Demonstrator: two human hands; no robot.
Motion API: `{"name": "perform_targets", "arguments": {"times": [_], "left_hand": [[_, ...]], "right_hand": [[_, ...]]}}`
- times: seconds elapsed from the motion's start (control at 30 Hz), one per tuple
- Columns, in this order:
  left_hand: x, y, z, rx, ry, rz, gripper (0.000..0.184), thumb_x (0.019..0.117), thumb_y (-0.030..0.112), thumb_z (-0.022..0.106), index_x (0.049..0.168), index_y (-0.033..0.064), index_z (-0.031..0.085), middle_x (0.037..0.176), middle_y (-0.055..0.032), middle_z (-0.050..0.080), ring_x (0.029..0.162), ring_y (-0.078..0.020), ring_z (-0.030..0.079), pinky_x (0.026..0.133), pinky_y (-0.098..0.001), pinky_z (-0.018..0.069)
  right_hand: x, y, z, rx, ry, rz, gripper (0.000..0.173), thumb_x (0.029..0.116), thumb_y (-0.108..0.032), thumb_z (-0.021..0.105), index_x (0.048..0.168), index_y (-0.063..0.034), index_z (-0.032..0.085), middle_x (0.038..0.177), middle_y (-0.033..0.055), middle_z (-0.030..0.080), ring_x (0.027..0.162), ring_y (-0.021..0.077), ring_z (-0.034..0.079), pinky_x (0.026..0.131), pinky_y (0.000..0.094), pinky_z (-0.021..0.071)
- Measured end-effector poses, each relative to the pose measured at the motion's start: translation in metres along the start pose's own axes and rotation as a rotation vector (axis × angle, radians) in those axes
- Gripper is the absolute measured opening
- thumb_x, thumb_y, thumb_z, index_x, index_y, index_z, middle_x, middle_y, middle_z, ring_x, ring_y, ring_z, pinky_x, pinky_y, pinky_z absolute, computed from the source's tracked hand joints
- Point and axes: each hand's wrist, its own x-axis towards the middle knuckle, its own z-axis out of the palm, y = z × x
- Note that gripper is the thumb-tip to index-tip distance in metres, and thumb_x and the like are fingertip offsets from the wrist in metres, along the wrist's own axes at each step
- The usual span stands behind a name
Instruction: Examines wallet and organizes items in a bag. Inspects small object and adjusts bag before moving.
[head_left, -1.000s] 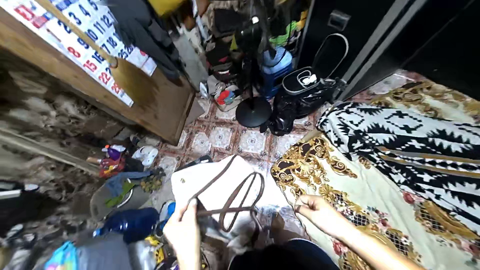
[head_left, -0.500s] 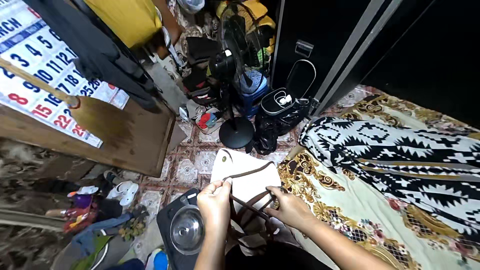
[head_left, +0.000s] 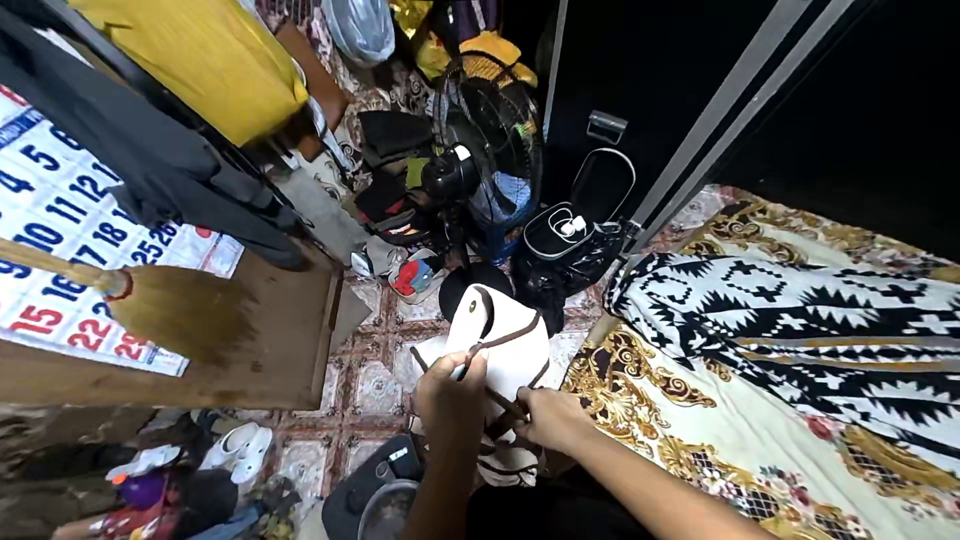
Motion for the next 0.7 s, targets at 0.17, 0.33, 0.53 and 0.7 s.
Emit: {"name": "perform_targets", "arguments": {"times": [0.17,0.33,0.53,0.7], "left_hand": [[0.036,0.008,0.001,-0.118,-0.097,-0.123,0.011,0.0890,0.027,0.080,0.087,0.0164,0.080,0.077,0.0048,0.074,0.070,-0.0043,0.068,0.067,-0.0292,0.0561],[0.090,-0.003,0.024,-0.100,-0.221,-0.090,0.018,0.0947,0.033,0.072,0.087,0.0207,0.082,0.078,0.0039,0.076,0.074,-0.0083,0.070,0.072,-0.0411,0.0571],[0.126,-0.010,0.114,0.196,-0.544,-0.116,0.029,0.1012,0.035,0.061,0.100,0.0127,0.080,0.085,-0.0071,0.074,0.083,-0.0243,0.071,0.080,-0.0539,0.0549],[0.155,-0.006,0.190,0.193,-0.604,-0.131,0.032,0.1017,0.035,0.060,0.097,0.0098,0.080,0.087,-0.0110,0.075,0.086,-0.0275,0.072,0.084,-0.0556,0.0553]], "right_hand": [[0.012,0.005,-0.021,-0.049,0.041,-0.068,0.041,0.0972,-0.042,0.057,0.118,-0.0075,0.065,0.115,0.0203,0.069,0.111,0.0402,0.066,0.090,0.0625,0.0512],[-0.022,0.063,-0.056,0.229,0.058,-0.028,0.041,0.0954,-0.042,0.058,0.103,-0.0040,0.070,0.098,0.0201,0.071,0.100,0.0404,0.068,0.088,0.0649,0.0507],[-0.039,0.157,-0.074,1.158,0.392,-0.048,0.015,0.0845,-0.016,0.061,0.074,-0.0156,0.072,0.067,-0.0071,0.068,0.056,0.0018,0.059,0.052,0.0242,0.0479],[-0.033,0.188,-0.112,1.927,0.218,-0.270,0.009,0.0860,-0.030,0.072,0.085,-0.0226,0.076,0.078,-0.0026,0.073,0.066,0.0054,0.066,0.060,0.0229,0.0564]]}}
